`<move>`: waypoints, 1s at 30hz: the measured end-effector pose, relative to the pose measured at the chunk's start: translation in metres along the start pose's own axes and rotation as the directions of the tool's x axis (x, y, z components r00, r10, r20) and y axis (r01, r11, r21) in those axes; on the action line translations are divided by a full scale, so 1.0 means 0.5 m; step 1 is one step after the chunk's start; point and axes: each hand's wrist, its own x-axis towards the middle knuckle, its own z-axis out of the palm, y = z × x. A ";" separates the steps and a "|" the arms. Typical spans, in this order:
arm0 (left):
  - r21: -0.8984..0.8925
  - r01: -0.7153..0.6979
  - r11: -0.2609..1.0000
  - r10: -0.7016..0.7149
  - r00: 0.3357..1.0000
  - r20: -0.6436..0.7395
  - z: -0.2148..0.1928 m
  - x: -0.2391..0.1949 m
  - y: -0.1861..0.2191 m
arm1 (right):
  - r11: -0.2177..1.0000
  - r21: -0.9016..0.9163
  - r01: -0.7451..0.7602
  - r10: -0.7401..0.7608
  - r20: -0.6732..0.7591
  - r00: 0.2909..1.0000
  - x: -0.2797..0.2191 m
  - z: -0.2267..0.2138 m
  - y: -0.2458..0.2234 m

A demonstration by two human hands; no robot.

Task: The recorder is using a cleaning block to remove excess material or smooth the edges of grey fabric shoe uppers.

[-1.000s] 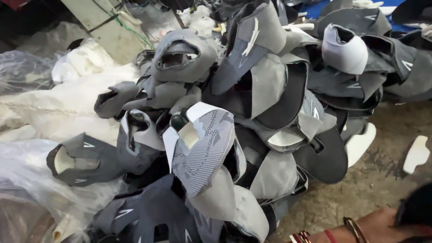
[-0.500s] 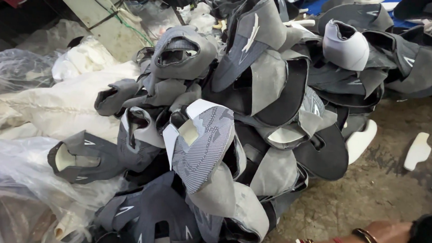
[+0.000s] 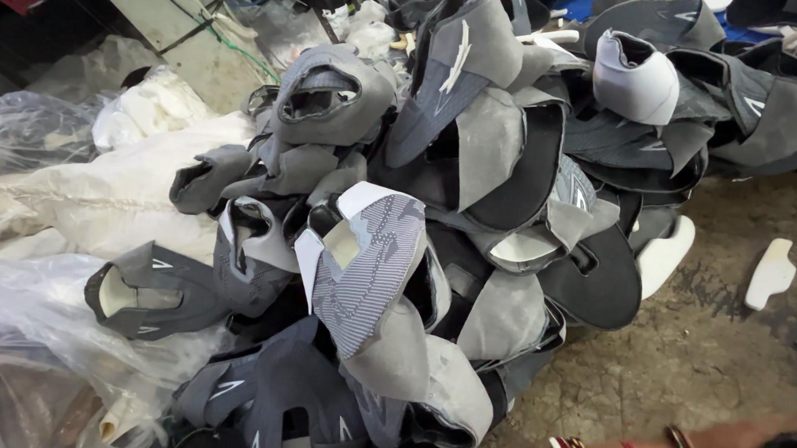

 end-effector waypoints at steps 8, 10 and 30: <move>-0.800 0.598 0.053 -0.530 0.696 0.485 0.011 0.015 -0.082 | 0.930 -0.141 -0.340 0.335 -0.061 0.940 -0.105 -0.070 0.089; -0.300 0.169 0.939 -0.142 0.984 0.111 -0.067 0.103 0.027 | 0.879 -0.188 -0.438 0.424 -0.110 0.899 -0.074 -0.122 0.228; 0.092 0.107 0.990 -0.119 0.984 0.132 0.071 0.206 0.100 | 0.495 -0.527 -0.691 0.499 -0.480 0.722 -0.236 -0.240 0.211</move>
